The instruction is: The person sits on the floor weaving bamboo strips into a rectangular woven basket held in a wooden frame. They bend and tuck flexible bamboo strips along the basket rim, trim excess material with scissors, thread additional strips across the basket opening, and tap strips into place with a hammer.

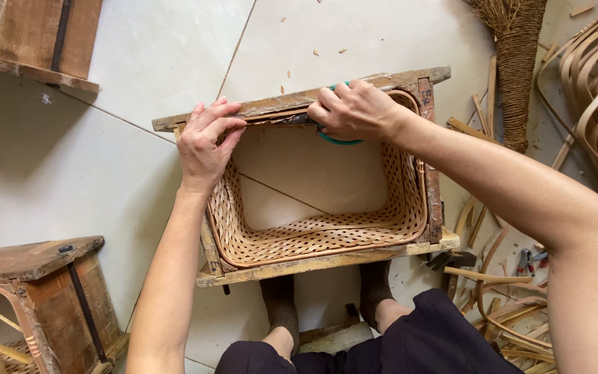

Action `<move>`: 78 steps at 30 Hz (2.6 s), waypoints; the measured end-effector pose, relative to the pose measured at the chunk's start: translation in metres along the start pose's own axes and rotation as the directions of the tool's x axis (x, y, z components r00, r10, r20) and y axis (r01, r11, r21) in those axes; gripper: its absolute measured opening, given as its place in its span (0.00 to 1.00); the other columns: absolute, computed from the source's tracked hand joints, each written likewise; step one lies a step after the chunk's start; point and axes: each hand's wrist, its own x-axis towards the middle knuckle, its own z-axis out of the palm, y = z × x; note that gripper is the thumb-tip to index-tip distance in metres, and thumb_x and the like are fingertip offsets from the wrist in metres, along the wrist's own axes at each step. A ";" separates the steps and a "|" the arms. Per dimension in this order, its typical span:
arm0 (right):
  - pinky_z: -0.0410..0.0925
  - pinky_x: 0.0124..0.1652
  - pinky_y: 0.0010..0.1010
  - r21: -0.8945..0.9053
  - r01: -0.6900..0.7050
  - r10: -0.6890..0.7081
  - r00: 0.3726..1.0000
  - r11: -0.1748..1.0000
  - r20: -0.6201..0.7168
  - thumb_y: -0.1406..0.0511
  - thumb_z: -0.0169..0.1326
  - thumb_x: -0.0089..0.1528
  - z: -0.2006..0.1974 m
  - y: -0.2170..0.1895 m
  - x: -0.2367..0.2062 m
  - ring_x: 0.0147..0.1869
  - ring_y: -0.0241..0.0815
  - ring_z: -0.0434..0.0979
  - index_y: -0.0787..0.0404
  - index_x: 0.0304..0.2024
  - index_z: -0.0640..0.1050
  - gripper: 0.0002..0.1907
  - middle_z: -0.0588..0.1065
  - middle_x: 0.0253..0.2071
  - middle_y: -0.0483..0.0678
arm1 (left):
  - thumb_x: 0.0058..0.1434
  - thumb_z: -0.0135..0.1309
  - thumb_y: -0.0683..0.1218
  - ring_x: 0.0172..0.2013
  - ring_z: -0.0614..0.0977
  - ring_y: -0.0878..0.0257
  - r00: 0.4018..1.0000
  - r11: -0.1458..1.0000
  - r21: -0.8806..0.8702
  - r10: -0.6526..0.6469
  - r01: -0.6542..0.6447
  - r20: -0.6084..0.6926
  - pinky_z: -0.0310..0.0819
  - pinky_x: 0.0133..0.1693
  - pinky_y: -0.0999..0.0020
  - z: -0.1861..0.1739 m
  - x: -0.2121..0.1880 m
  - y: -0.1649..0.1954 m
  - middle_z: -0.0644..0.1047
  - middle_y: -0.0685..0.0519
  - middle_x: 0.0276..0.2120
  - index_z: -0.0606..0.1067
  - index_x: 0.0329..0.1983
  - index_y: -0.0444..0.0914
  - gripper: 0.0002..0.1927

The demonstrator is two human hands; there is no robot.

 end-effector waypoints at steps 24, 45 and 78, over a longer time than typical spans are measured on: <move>0.65 0.23 0.23 -0.043 -0.003 -0.003 0.993 0.999 -0.115 0.63 0.52 0.69 0.001 -0.001 0.015 0.28 0.32 0.72 0.57 0.38 0.72 0.06 0.73 0.30 0.44 | 0.60 0.66 0.37 0.60 0.81 0.55 0.995 0.993 -0.090 -0.081 0.076 -0.063 0.63 0.71 0.50 -0.014 -0.011 -0.021 0.82 0.52 0.52 0.83 0.39 0.40 0.06; 0.71 0.38 0.32 -0.003 -0.100 0.099 0.991 0.995 -0.087 0.43 0.62 0.55 -0.009 -0.016 0.035 0.39 0.40 0.76 0.59 0.41 0.74 0.29 0.75 0.38 0.46 | 0.60 0.65 0.36 0.61 0.80 0.54 0.992 0.990 -0.109 -0.097 0.089 -0.075 0.61 0.71 0.51 -0.009 -0.013 -0.022 0.82 0.54 0.52 0.82 0.37 0.39 0.05; 0.66 0.37 0.31 -0.034 -0.107 0.098 0.973 0.994 -0.210 0.49 0.62 0.54 -0.006 -0.030 0.062 0.38 0.40 0.74 0.56 0.41 0.72 0.24 0.72 0.37 0.44 | 0.72 0.48 0.49 0.57 0.80 0.47 0.982 0.999 -0.027 -0.041 0.036 -0.182 0.63 0.69 0.41 -0.011 -0.015 -0.016 0.80 0.51 0.47 0.84 0.37 0.40 0.16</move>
